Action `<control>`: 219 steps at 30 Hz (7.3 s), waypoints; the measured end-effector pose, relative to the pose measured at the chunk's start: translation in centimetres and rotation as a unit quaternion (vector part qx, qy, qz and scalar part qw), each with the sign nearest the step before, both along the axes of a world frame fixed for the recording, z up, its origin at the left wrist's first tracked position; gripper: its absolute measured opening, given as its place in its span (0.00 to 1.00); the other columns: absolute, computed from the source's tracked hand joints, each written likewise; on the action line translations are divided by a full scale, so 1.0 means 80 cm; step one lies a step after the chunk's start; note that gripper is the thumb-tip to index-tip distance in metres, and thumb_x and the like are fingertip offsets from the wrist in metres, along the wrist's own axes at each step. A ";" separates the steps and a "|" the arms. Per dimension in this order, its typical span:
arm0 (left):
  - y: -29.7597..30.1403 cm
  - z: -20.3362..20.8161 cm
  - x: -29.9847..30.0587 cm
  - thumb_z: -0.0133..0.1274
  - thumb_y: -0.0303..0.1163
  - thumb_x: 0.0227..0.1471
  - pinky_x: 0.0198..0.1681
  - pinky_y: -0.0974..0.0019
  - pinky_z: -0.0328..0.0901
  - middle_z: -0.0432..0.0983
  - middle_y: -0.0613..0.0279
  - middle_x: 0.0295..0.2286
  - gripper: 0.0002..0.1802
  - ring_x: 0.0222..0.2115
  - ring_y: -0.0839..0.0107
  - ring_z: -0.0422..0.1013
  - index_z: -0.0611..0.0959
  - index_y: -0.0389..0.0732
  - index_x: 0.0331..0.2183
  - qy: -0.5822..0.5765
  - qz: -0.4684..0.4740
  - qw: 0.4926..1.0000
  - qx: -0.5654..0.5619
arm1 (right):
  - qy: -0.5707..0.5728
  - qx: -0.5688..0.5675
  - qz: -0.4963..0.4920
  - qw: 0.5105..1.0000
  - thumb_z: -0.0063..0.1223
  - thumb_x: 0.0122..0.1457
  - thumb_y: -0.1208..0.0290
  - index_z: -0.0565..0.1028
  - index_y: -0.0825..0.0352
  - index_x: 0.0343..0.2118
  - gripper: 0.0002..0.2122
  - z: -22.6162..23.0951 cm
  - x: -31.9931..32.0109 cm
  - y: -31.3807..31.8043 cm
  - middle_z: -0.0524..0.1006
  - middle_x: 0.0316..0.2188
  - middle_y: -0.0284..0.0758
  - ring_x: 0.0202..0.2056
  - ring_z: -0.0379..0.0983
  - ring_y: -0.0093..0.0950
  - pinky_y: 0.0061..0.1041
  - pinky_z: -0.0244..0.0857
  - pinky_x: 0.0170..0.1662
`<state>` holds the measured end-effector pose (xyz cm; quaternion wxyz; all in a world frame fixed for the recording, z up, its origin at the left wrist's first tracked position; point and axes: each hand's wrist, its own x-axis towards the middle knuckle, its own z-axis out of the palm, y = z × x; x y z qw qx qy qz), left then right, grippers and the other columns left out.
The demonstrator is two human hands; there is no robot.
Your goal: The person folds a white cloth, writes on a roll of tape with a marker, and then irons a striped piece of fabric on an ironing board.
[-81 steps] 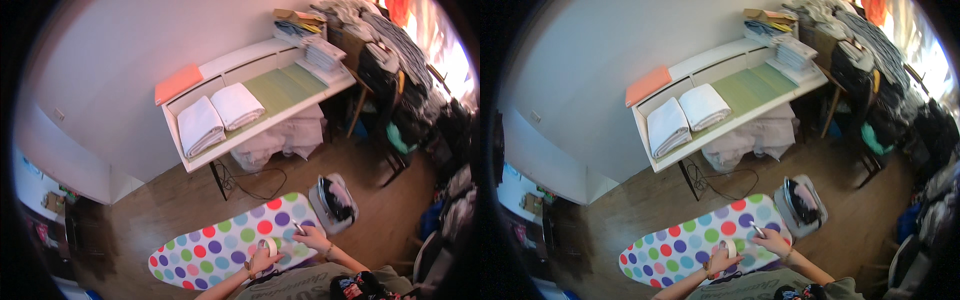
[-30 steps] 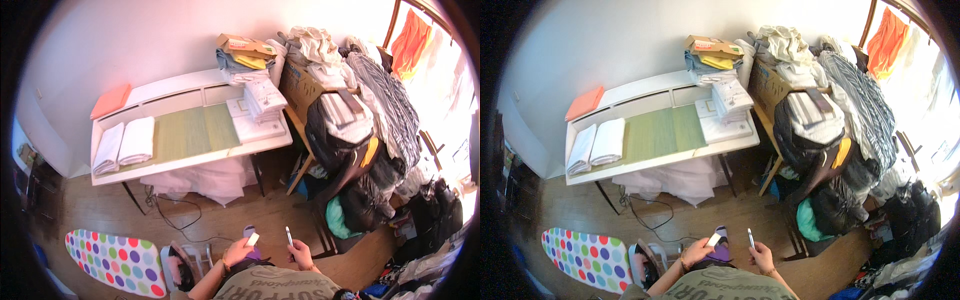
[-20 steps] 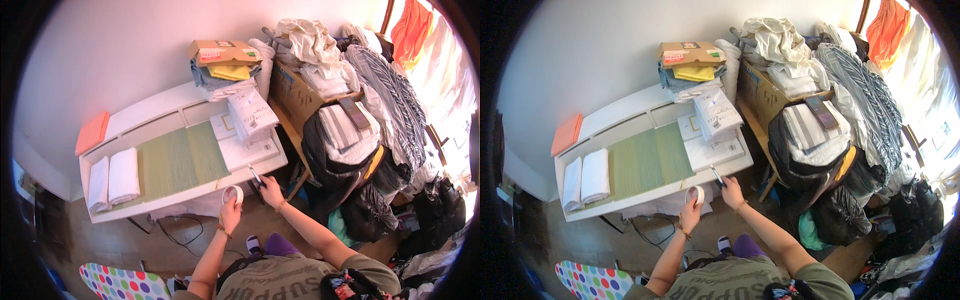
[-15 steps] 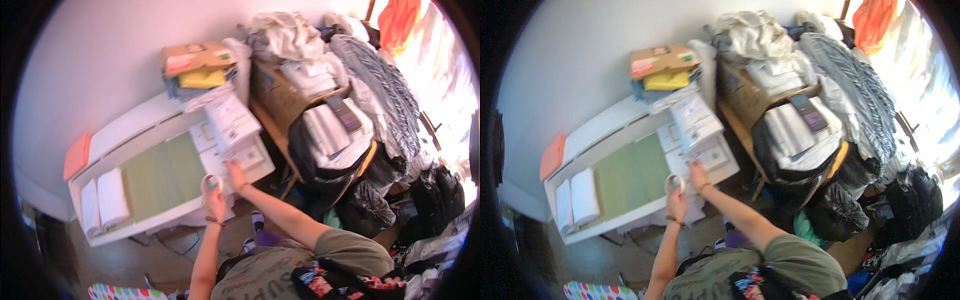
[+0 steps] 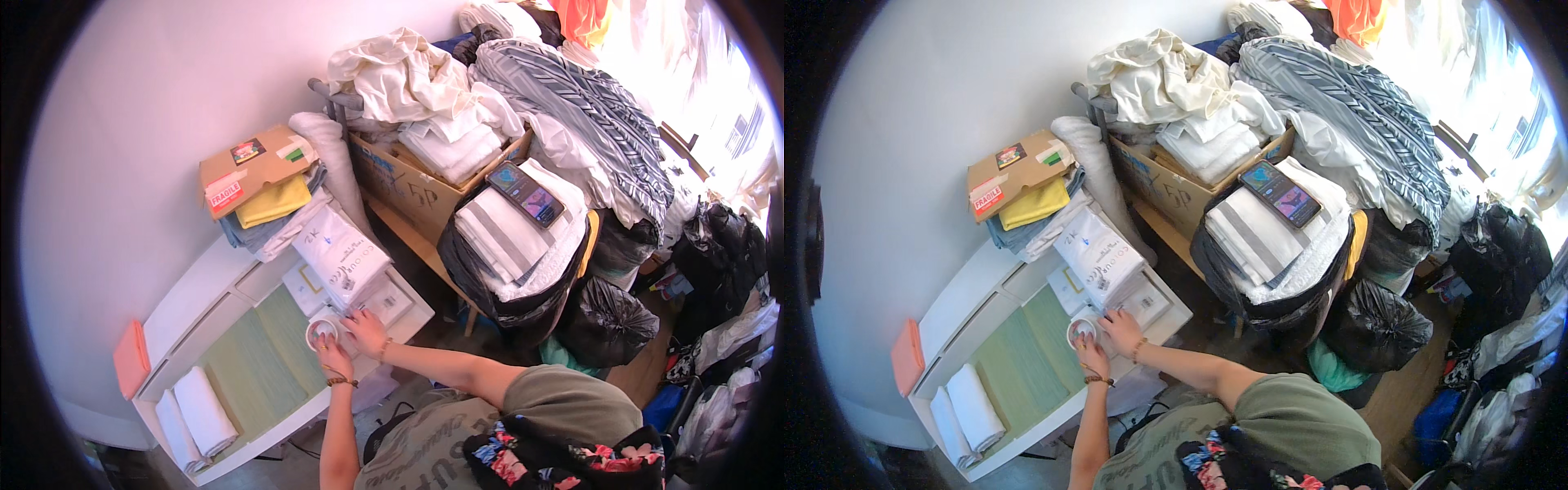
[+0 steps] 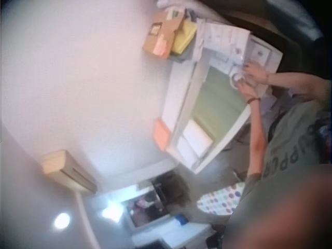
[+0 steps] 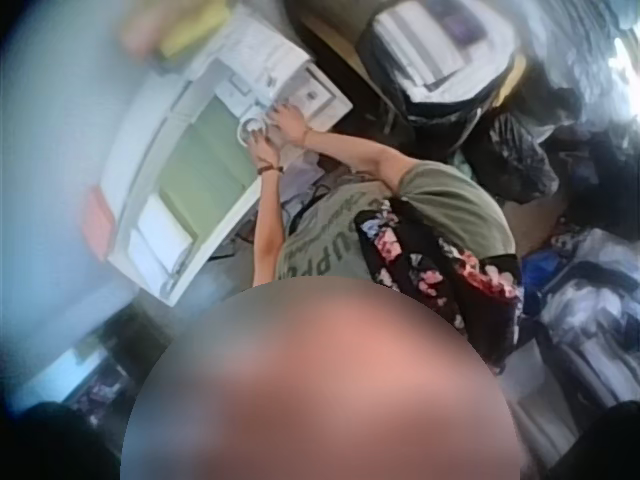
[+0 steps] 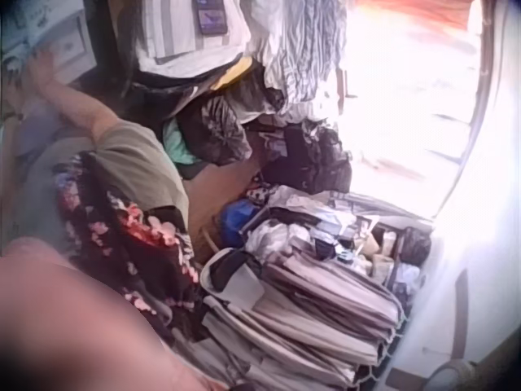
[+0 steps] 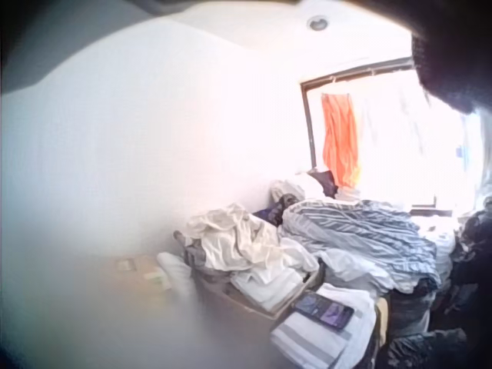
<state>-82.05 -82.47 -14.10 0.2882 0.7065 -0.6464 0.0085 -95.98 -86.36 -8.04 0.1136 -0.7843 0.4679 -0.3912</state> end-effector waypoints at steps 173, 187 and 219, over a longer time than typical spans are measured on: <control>1.106 0.107 -0.597 0.45 0.37 0.50 0.48 0.66 0.59 0.67 0.56 0.46 0.25 0.45 0.68 0.64 0.69 0.36 0.49 0.523 0.395 0.749 0.099 | 0.322 0.437 0.425 0.724 0.60 0.45 0.64 0.70 0.69 0.45 0.24 -0.115 -0.694 0.716 0.72 0.43 0.44 0.45 0.68 0.37 0.33 0.58 0.50; 1.544 0.140 -0.475 0.42 0.39 0.51 0.48 0.65 0.59 0.67 0.55 0.47 0.25 0.46 0.68 0.64 0.69 0.35 0.49 0.426 0.700 0.570 -0.066 | 0.336 0.298 0.604 0.659 0.61 0.44 0.65 0.69 0.70 0.46 0.25 -0.053 -0.296 0.900 0.71 0.45 0.44 0.47 0.67 0.37 0.32 0.57 0.52; 1.498 0.783 0.875 0.39 0.45 0.53 0.44 0.63 0.60 0.67 0.54 0.46 0.28 0.44 0.65 0.65 0.68 0.34 0.49 -0.158 0.505 0.844 -0.083 | 0.405 -0.086 0.315 0.854 0.48 0.50 0.75 0.71 0.67 0.45 0.16 0.481 0.438 0.788 0.73 0.42 0.39 0.40 0.70 0.27 0.25 0.62 0.45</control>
